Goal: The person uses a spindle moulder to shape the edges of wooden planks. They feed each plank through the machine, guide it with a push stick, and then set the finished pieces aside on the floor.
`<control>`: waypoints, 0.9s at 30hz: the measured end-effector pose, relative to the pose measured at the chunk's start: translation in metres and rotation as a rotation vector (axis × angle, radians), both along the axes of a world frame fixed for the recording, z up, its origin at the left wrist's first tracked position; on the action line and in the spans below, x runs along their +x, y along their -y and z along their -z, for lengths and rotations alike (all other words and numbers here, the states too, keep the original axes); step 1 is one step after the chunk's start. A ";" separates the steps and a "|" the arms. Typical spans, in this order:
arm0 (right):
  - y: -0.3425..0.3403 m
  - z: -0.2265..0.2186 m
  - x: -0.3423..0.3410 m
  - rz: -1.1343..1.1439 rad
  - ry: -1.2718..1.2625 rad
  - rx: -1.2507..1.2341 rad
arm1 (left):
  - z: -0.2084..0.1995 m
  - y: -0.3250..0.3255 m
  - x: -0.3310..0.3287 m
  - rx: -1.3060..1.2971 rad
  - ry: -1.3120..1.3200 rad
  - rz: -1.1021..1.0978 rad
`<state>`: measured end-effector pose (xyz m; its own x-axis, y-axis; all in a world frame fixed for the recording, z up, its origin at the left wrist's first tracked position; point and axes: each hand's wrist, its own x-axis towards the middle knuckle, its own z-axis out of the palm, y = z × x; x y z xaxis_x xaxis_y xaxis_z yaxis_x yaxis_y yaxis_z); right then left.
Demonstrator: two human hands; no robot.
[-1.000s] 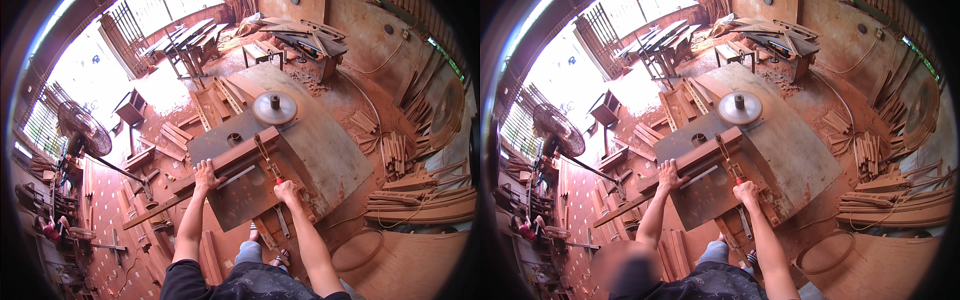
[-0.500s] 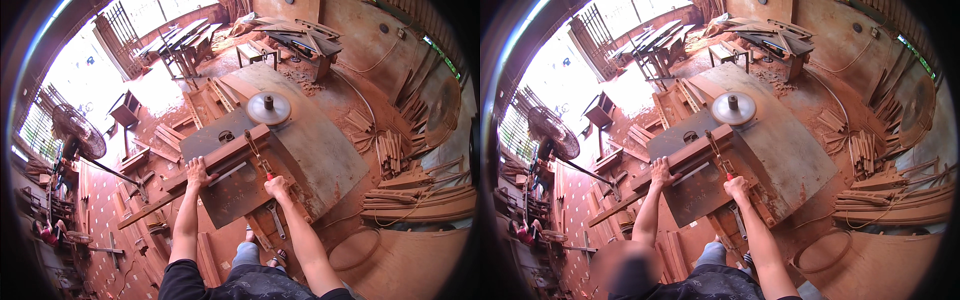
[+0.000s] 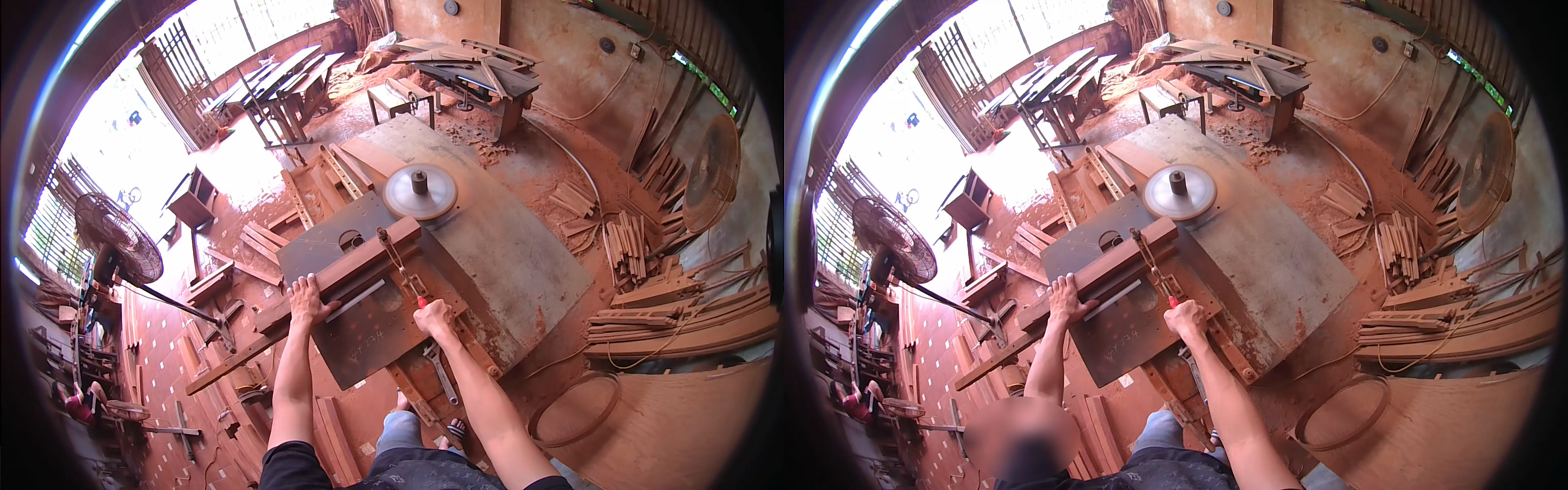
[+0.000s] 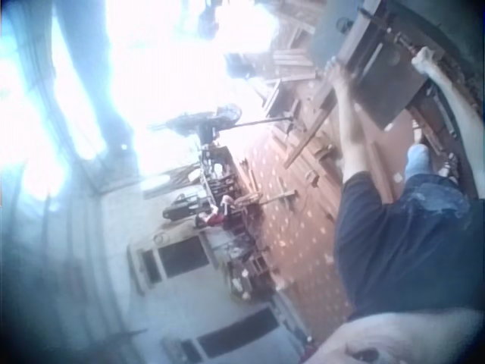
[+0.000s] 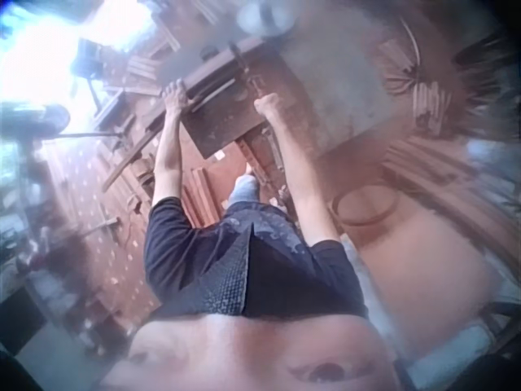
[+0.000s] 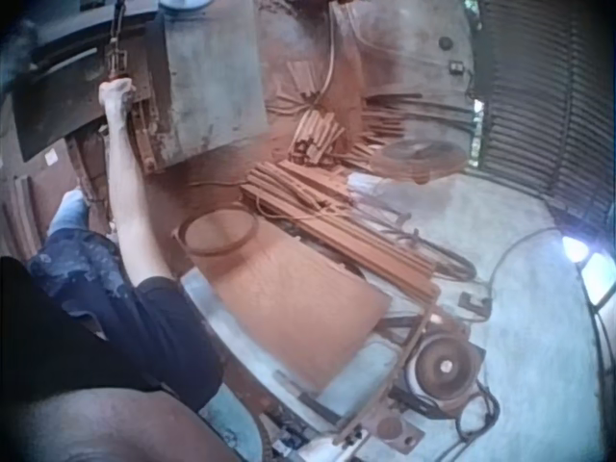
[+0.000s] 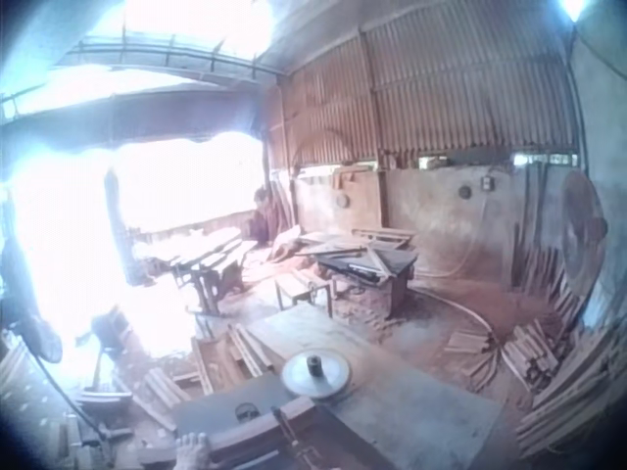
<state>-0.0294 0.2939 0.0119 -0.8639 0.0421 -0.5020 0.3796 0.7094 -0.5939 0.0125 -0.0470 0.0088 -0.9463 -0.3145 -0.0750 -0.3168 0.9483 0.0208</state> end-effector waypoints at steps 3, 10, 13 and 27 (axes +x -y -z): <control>0.000 0.006 -0.001 -0.004 -0.027 -0.008 | 0.000 0.000 -0.002 -0.015 0.002 -0.005; 0.005 0.006 -0.004 0.023 -0.023 -0.011 | -0.006 -0.004 -0.006 -0.006 0.039 -0.024; 0.004 0.007 -0.003 -0.009 -0.037 -0.004 | -0.001 -0.001 -0.005 -0.012 0.029 -0.022; 0.004 0.006 -0.007 -0.012 -0.022 0.026 | 0.002 -0.004 -0.008 -0.042 0.022 -0.024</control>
